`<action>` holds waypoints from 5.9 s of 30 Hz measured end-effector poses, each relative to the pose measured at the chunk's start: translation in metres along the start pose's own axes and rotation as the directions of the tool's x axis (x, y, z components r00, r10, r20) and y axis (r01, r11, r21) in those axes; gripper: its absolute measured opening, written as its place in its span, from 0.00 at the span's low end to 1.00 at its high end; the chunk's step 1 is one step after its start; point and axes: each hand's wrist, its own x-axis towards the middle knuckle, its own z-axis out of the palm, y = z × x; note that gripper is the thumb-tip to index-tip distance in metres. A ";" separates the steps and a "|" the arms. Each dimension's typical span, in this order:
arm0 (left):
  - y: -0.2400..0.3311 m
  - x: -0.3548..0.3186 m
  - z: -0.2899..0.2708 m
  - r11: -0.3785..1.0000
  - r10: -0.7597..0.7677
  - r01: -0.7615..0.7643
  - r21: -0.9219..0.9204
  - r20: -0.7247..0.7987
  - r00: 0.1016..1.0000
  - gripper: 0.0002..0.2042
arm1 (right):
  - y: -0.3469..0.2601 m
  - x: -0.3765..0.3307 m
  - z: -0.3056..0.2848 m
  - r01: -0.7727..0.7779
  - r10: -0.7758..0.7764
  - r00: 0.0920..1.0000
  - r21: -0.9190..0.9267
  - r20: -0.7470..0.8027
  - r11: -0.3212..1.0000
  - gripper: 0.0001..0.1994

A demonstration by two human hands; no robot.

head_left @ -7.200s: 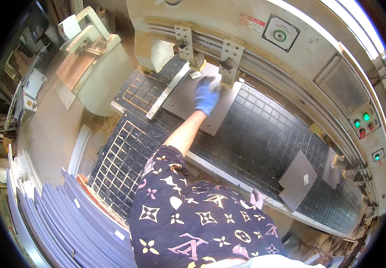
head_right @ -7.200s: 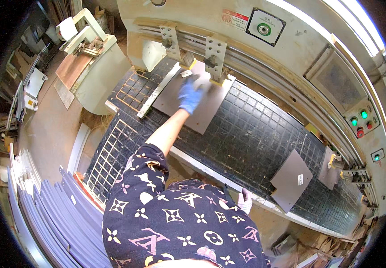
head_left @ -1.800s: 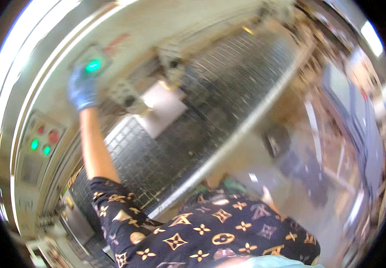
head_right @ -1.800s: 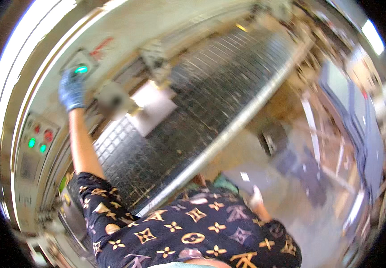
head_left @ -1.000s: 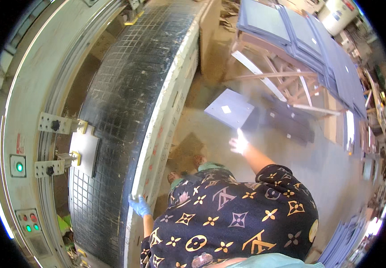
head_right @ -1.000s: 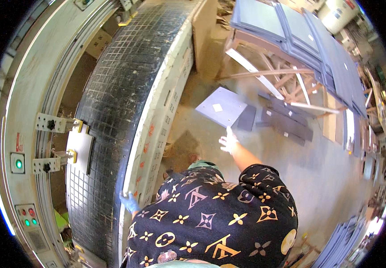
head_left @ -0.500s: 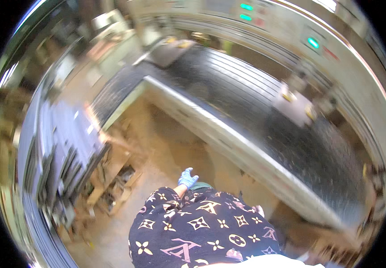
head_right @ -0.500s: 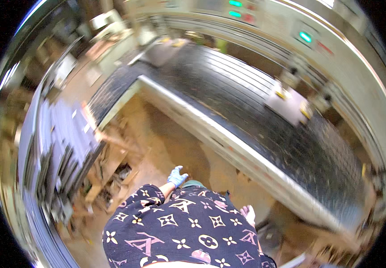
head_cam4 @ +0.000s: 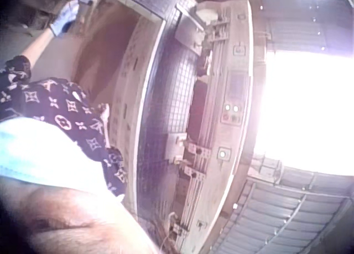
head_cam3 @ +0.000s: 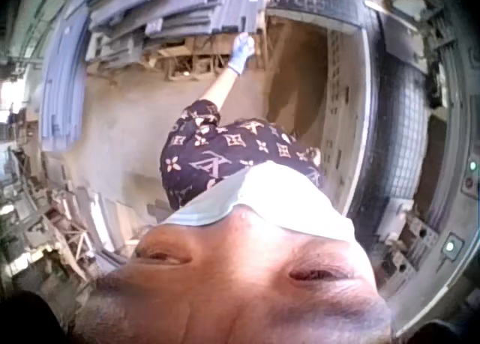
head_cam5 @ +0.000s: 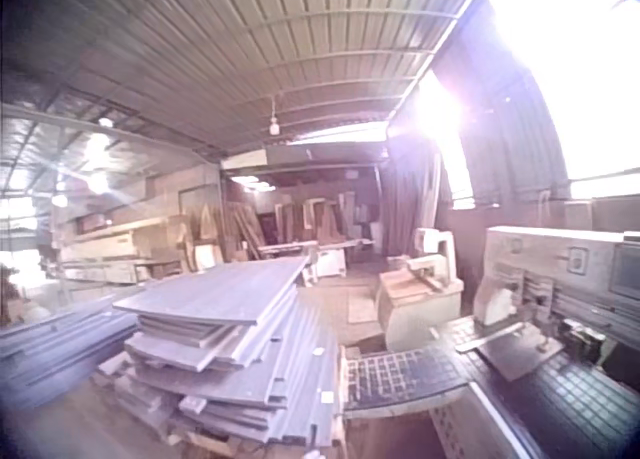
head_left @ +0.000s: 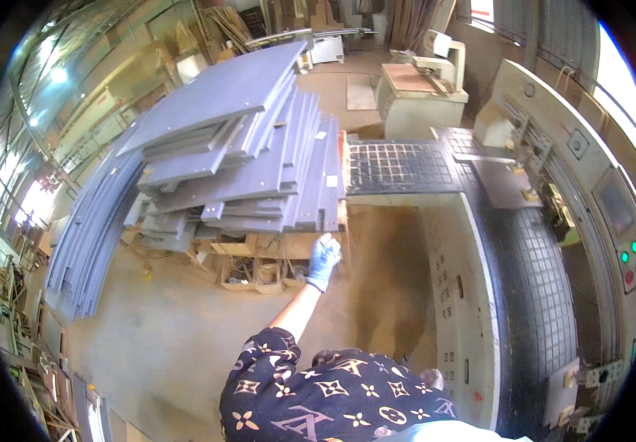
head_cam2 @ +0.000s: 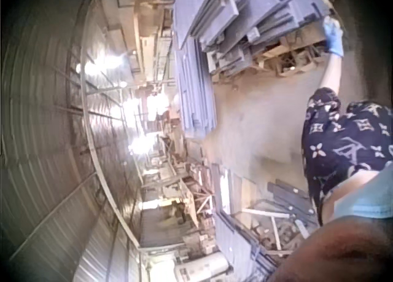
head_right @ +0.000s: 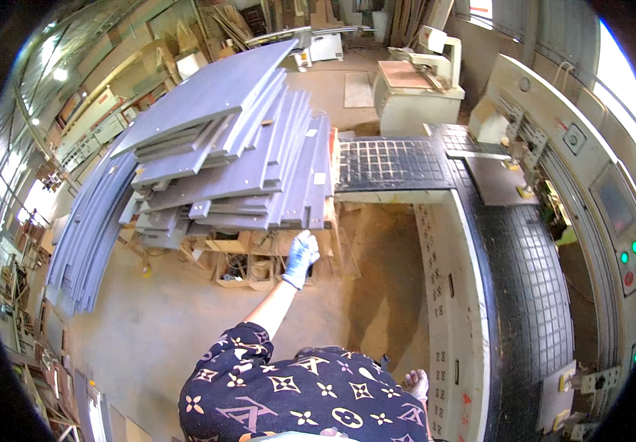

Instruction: The person repeatedly picks up large gray sheets, places them on a cutting machine, and operates the machine to cut them. After each cut, the person removes the cut pieces and stacks them nearby. The process is repeated for multiple sheets throughout the video.

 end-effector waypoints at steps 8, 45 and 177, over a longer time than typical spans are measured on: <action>0.248 0.090 0.018 0.912 0.189 -0.052 -0.406 0.306 0.933 0.10 | -0.088 0.033 0.174 -0.146 0.170 0.866 -0.087 0.470 0.985 0.14; 0.101 0.156 -0.003 0.283 0.084 -0.039 0.958 0.016 0.996 0.36 | -0.211 0.163 0.505 -0.111 0.499 0.623 -0.563 0.602 0.819 0.07; -0.452 -0.085 0.480 0.096 -0.771 -0.851 -0.517 0.502 -0.392 0.52 | -0.040 -0.123 0.230 0.955 0.389 0.176 0.252 -0.904 0.156 0.10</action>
